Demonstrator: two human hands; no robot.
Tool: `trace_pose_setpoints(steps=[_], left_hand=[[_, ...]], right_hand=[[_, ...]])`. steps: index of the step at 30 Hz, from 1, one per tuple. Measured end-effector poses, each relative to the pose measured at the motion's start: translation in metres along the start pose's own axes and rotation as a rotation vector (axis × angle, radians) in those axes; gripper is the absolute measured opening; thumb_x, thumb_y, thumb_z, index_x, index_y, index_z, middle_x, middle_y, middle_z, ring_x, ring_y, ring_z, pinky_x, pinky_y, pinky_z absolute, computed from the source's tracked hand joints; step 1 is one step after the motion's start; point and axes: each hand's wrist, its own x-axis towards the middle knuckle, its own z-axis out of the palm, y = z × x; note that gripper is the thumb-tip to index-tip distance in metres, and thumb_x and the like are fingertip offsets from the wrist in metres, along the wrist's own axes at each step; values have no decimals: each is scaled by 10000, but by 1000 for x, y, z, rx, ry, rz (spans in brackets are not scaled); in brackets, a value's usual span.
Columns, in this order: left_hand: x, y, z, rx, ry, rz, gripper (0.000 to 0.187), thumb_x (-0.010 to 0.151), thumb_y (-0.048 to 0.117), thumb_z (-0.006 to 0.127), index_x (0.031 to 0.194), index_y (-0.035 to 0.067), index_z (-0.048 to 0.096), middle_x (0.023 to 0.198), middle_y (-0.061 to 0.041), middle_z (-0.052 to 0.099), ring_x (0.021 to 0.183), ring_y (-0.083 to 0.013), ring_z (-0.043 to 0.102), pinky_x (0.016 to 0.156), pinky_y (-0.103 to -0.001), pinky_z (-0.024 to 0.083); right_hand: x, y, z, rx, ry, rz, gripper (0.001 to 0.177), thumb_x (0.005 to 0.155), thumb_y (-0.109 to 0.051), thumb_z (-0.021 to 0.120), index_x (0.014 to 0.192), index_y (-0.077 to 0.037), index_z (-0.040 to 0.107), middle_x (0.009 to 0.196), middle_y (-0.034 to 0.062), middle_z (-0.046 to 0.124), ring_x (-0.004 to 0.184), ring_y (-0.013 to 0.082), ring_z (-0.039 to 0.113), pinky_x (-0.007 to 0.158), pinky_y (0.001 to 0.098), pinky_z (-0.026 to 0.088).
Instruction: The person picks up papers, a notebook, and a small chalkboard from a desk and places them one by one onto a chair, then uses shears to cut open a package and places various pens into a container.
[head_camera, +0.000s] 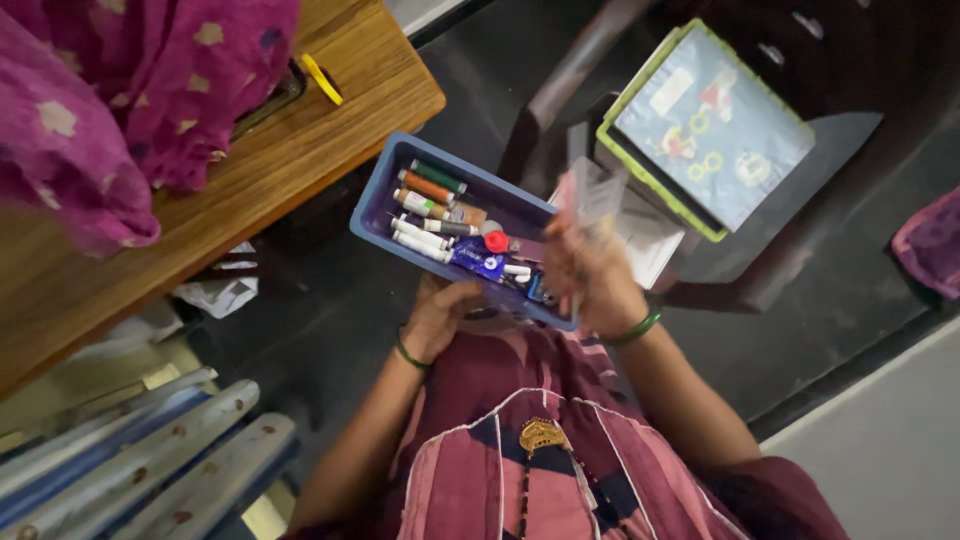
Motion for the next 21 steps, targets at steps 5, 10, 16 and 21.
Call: trace_pose_setpoints(steps=[5,10,16,21], left_hand=[[-15,0,-20,-130,5,11,452,793,-15,702,1232,36,610,1082,-99,705,982,-253,719,849,-462,636],[-25,3,-43,-247,6,15,347,863,-73,678,1201,-11,632,1066,-129,709,968,-281,716,849,-488,612],[-56,20,-67,-383,76,138,307,851,-89,637,1147,-10,638,1031,-130,720,955,-284,727,894,-502,622],[-86,32,-99,-405,114,202,300,847,-92,628,1136,-11,650,1027,-130,730,957,-290,727,905,-492,615]], right_hand=[[2,-1,13,-135,58,-298,244,1050,-177,684,1181,-27,541,868,45,566,810,177,620,617,292,526],[5,32,39,-184,189,-414,196,1039,-108,638,1195,-62,529,928,66,580,859,210,628,645,306,548],[25,91,75,-565,182,-431,155,1067,-122,621,1139,-26,523,935,91,601,854,206,664,700,307,584],[51,134,102,-374,134,-425,252,1099,-302,527,1104,-51,537,644,-11,436,437,66,420,381,219,380]])
